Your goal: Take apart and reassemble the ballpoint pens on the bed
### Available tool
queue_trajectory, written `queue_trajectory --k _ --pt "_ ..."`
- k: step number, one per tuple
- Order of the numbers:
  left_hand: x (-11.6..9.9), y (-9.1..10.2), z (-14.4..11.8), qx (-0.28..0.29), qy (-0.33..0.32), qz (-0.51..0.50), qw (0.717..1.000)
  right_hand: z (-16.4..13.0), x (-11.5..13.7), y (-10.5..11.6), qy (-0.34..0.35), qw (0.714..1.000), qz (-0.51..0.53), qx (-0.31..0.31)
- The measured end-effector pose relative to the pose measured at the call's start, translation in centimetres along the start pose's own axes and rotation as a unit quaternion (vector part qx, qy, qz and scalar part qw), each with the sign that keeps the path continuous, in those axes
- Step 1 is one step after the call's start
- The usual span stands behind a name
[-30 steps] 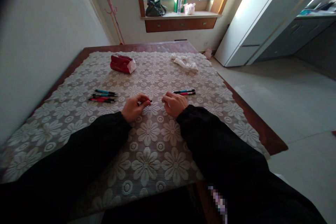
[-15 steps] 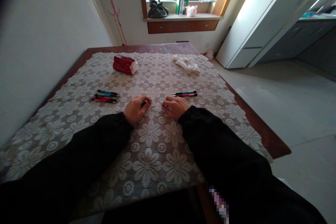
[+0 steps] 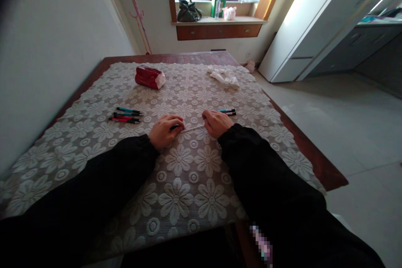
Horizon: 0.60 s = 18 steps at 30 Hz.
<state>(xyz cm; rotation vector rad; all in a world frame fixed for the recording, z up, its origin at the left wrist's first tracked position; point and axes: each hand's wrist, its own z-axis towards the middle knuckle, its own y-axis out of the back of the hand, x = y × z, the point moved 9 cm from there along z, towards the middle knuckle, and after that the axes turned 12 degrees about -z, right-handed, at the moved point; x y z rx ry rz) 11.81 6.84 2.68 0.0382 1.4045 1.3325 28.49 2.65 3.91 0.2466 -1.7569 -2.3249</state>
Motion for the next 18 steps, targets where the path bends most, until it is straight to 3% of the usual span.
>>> queue_trajectory --k 6,11,18 --pt "-0.7 -0.3 0.0 0.016 -0.016 0.011 1.0 -0.1 2.8 -0.2 0.113 0.993 -0.019 -0.031" --pt "-0.7 -0.3 -0.1 0.014 -0.009 0.017 1.0 -0.2 3.0 -0.2 0.112 0.991 -0.06 -0.042" --pt "-0.4 -0.2 -0.1 0.015 0.001 -0.003 1.0 -0.2 2.4 -0.3 0.121 0.992 -0.045 -0.012"
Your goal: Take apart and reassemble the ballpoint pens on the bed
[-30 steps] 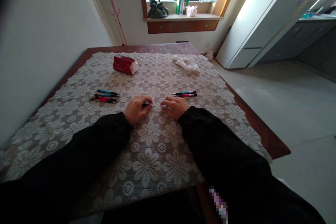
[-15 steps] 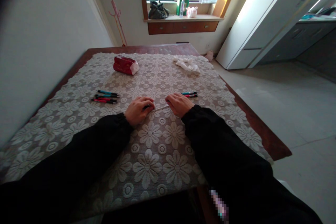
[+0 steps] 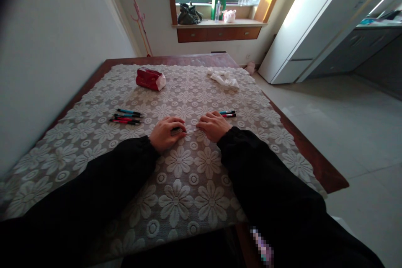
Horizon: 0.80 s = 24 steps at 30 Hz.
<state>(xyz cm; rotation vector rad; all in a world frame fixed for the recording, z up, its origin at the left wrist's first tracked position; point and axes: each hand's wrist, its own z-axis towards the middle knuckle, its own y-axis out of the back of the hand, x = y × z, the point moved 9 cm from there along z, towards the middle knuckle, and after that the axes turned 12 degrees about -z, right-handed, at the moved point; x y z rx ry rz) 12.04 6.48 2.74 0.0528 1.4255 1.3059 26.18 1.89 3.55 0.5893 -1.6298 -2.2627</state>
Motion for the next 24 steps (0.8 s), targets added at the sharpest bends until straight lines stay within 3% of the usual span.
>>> queue_trajectory --k 14,24 --pt "-0.2 0.7 0.0 -0.039 -0.009 -0.034 0.999 -0.2 -1.0 0.2 -0.056 0.998 0.016 -0.013" --pt "0.4 0.8 -0.2 -0.042 0.019 0.03 0.998 -0.1 -1.0 0.3 -0.043 0.997 0.037 -0.048"
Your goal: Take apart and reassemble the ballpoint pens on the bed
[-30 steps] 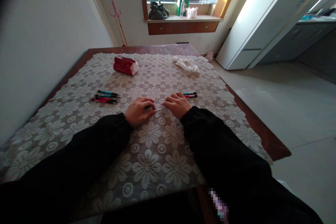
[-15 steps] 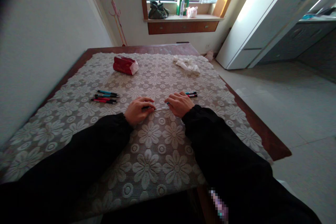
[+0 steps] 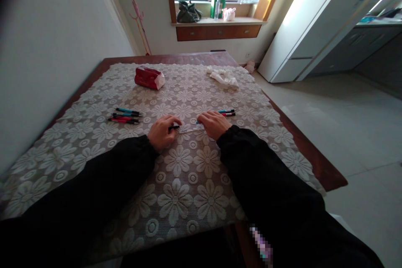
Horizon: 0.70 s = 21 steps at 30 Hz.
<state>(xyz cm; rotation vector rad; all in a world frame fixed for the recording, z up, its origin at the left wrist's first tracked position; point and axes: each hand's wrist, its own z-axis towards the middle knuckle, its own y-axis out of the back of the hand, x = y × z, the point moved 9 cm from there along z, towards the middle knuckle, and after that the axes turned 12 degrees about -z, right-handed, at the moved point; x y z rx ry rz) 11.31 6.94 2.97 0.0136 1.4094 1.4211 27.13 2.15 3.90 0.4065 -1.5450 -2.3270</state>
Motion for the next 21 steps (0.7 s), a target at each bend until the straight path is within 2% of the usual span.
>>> queue_trajectory --k 3,6,10,12,14,21 --pt "0.1 0.1 0.0 -0.015 -0.013 -0.017 1.0 -0.1 0.1 0.5 0.012 1.0 -0.011 -0.022" --pt "-0.5 0.4 -0.1 -0.036 -0.056 -0.008 0.998 -0.1 0.5 0.8 0.038 0.998 -0.041 -0.027" --pt "-1.2 -0.3 -0.3 -0.006 -0.099 0.038 0.994 -0.1 0.8 1.1 0.047 0.996 -0.065 -0.03" --pt "-1.1 -0.4 -0.3 -0.001 -0.103 0.027 0.994 -0.1 1.0 1.0 0.054 0.996 -0.07 -0.027" --pt "-0.7 -0.1 -0.1 -0.019 -0.098 0.01 0.995 0.0 1.0 1.0 0.054 0.995 -0.074 -0.027" --pt "-0.4 0.0 0.0 -0.027 -0.102 0.018 0.994 0.0 0.7 0.8 0.043 0.996 -0.078 -0.028"
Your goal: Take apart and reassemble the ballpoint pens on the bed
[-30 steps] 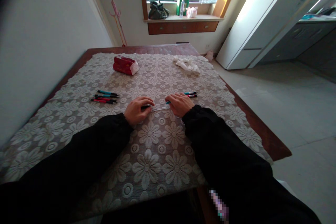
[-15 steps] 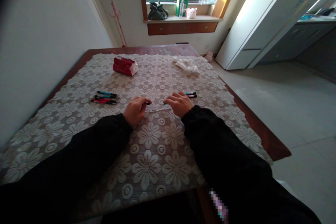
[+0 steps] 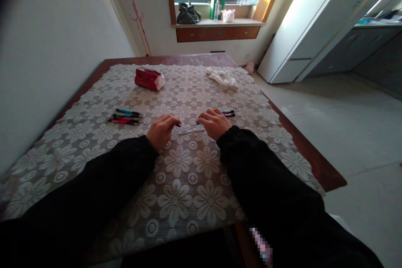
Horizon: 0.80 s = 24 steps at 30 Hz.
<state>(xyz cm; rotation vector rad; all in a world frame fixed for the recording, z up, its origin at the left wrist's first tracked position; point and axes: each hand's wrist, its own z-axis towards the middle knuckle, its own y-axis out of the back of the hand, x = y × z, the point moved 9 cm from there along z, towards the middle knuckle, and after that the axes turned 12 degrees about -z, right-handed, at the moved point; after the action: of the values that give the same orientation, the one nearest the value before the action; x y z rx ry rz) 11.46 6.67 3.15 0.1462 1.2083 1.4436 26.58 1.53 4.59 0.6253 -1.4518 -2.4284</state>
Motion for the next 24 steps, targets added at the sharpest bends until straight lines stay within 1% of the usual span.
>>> queue_trajectory --k 5,8,10,13,15,19,24 --pt "0.3 0.0 0.0 -0.004 0.022 -0.015 1.0 -0.2 -0.4 -0.4 -0.025 1.0 0.01 0.016" --pt "0.4 -0.3 0.0 0.016 0.041 -0.001 0.999 -0.2 -0.5 -0.7 -0.036 0.999 0.02 0.025" --pt "0.1 -0.1 0.0 0.015 0.045 0.013 0.999 -0.2 -0.6 -0.7 -0.044 0.998 0.029 0.026" --pt "-1.0 0.7 0.0 -0.008 0.021 0.019 1.0 -0.2 -1.1 -0.5 -0.072 0.996 0.045 0.015" --pt "-1.8 0.7 0.0 0.004 0.003 0.018 1.0 -0.3 -1.4 -0.5 -0.085 0.995 0.053 0.016" --pt "-2.2 0.2 -0.1 0.04 0.0 0.035 0.999 -0.2 -1.0 -0.7 -0.07 0.995 0.068 0.035" --pt "-1.9 -0.3 -0.2 0.053 -0.005 0.047 0.997 -0.1 -0.5 -0.9 -0.047 0.994 0.081 0.06"
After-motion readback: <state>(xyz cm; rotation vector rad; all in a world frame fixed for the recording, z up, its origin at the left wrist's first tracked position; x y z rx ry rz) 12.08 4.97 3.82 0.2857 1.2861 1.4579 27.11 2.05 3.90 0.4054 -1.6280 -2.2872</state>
